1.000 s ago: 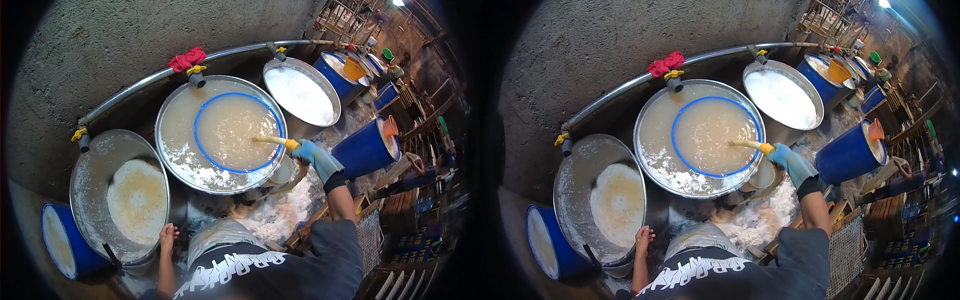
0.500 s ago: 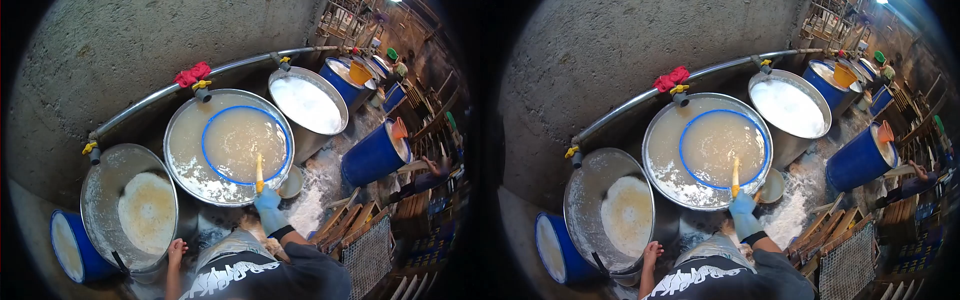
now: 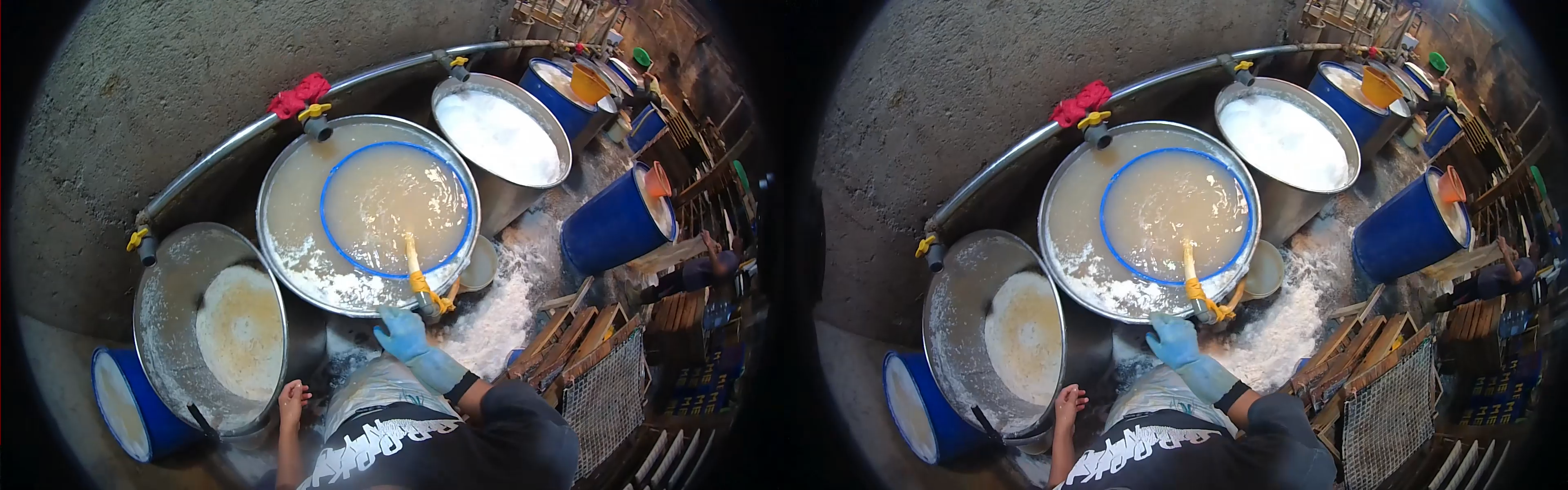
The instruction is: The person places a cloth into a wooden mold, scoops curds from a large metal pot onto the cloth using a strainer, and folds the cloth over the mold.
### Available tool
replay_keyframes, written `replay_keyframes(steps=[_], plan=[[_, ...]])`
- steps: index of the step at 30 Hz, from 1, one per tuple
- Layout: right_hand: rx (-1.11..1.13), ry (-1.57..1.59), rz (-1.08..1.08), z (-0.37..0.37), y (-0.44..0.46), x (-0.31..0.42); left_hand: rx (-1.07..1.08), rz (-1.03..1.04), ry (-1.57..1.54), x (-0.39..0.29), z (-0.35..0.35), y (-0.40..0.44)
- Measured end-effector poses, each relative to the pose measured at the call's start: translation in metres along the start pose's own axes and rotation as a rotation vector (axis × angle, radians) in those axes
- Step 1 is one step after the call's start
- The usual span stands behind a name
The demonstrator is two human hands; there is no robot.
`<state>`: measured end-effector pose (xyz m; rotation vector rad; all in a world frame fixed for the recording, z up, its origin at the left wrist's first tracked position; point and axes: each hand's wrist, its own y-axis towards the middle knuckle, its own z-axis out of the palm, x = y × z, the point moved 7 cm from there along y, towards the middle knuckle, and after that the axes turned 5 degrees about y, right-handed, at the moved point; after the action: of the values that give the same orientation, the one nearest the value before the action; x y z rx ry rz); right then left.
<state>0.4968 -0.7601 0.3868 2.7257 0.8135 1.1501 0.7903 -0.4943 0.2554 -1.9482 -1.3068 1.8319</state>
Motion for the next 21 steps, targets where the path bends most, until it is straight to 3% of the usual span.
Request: replay_keyframes(steps=[9, 14, 18, 21], plan=[[0.54, 0.106, -0.351, 0.166, -0.011, 0.109, -0.17, -0.021, -0.25, 0.101, -0.068, -0.048], [0.812, 0.156, -0.607, 0.241, -0.026, 0.244, -0.407, -0.063, -0.399, 0.184, -0.124, -0.104], [0.948, 0.363, -0.942, 0.302, -0.073, 0.369, -0.589, -0.062, -0.518, 0.254, -0.162, -0.147], [0.92, 0.287, -1.281, 0.359, -0.105, 0.455, -0.752, -0.116, -0.613, 0.255, -0.18, -0.195]])
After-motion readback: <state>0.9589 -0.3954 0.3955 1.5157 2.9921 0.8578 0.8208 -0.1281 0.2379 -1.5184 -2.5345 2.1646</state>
